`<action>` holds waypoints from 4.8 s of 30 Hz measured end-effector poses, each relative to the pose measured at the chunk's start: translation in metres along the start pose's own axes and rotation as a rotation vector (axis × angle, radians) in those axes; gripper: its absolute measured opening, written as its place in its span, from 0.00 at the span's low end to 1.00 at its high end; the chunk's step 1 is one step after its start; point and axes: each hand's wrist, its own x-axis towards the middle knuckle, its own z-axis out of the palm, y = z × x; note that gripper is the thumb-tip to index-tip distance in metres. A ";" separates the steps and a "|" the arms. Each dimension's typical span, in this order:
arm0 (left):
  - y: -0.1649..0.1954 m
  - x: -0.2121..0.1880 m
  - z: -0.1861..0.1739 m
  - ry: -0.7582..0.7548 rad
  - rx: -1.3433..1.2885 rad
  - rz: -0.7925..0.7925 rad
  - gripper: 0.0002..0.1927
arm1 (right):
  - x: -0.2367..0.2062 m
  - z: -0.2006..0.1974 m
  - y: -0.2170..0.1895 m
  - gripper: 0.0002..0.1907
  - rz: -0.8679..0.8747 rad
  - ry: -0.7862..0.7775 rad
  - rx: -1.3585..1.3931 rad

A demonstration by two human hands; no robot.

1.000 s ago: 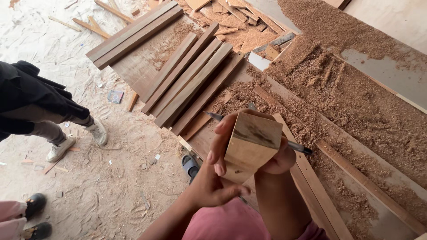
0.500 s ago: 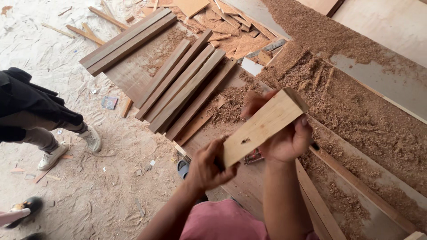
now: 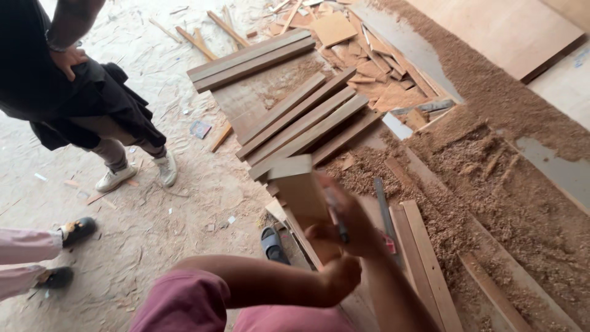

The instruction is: The person measures and marks wooden planks using a combination square and a pen. They repeatedly position the square on different planks, draw lines, and occasionally use a tape measure to verify lengths. The marked planks are set aside on a workbench covered with sawdust.

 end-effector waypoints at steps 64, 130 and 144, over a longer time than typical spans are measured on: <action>-0.132 -0.157 -0.207 1.612 -1.104 -0.492 0.43 | -0.058 0.014 -0.006 0.44 0.192 0.227 0.647; -0.160 -0.065 -0.011 1.208 -1.789 -0.673 0.22 | -0.168 0.004 0.034 0.33 0.770 0.339 -0.262; -0.091 -0.013 0.028 0.878 -2.560 -0.933 0.21 | -0.220 0.006 0.085 0.38 0.841 0.281 -0.608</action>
